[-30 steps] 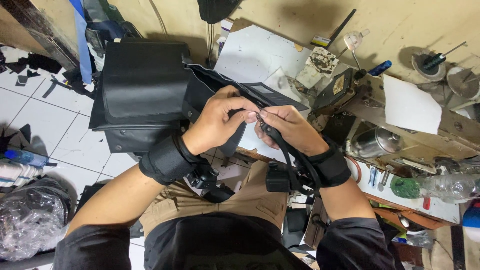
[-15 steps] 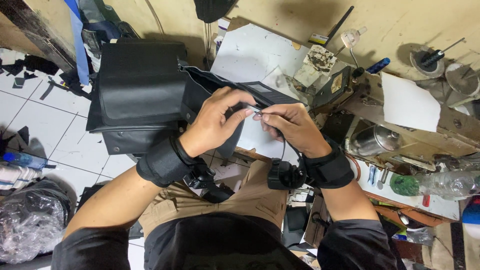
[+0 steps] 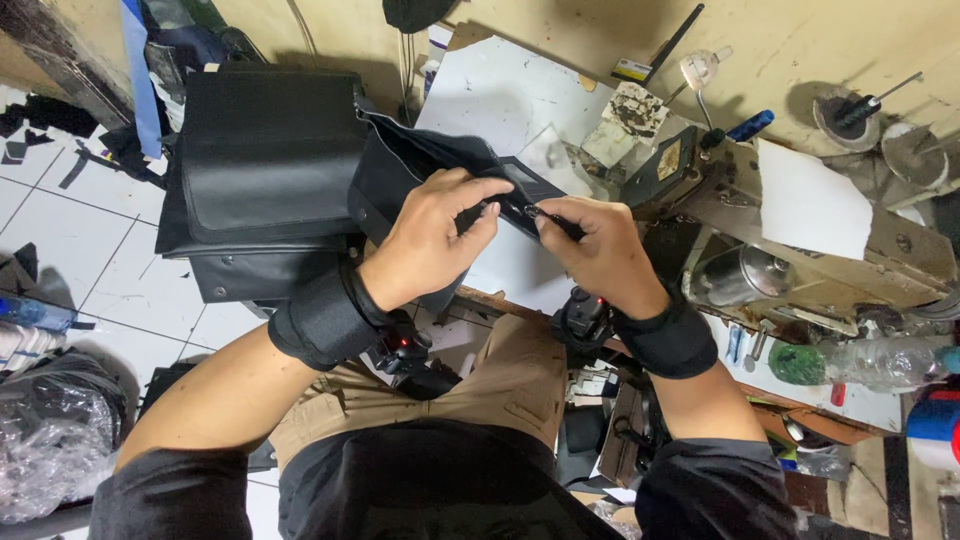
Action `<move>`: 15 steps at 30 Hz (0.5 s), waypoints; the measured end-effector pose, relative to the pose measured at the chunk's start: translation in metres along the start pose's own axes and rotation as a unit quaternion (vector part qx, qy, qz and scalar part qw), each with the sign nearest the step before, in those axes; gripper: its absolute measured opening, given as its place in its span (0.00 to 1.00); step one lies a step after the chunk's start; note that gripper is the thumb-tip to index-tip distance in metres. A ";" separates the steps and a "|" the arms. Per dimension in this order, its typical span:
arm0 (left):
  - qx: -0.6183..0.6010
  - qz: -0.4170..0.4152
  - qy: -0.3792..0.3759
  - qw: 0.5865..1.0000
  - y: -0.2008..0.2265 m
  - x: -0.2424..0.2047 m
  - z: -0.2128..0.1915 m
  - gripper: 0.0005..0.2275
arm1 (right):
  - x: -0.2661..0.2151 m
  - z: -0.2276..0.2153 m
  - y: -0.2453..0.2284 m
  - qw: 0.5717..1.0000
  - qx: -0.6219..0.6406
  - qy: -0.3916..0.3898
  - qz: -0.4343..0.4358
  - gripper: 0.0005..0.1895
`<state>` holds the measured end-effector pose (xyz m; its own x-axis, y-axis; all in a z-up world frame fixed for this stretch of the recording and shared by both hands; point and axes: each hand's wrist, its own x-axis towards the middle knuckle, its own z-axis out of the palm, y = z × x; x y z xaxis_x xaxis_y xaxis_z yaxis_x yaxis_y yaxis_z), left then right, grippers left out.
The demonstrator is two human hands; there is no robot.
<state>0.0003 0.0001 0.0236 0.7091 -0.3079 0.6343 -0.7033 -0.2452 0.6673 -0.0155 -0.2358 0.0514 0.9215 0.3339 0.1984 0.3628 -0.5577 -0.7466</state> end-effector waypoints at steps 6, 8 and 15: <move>-0.055 -0.062 -0.027 0.996 0.008 0.004 0.001 0.14 | -0.004 0.019 -0.015 0.958 -0.220 0.101 -0.152 0.09; -0.062 -0.068 -0.033 0.995 0.006 0.002 0.002 0.15 | -0.005 0.023 -0.013 0.953 -0.238 0.111 -0.154 0.09; -0.038 -0.027 -0.019 0.999 -0.007 -0.003 0.012 0.15 | -0.005 0.024 -0.004 0.936 -0.302 0.069 -0.168 0.08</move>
<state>0.0020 -0.0083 0.0123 0.7424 -0.3313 0.5823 -0.6575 -0.1930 0.7283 -0.0249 -0.2167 0.0379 0.7349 0.4893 0.4696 0.6094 -0.7803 -0.1405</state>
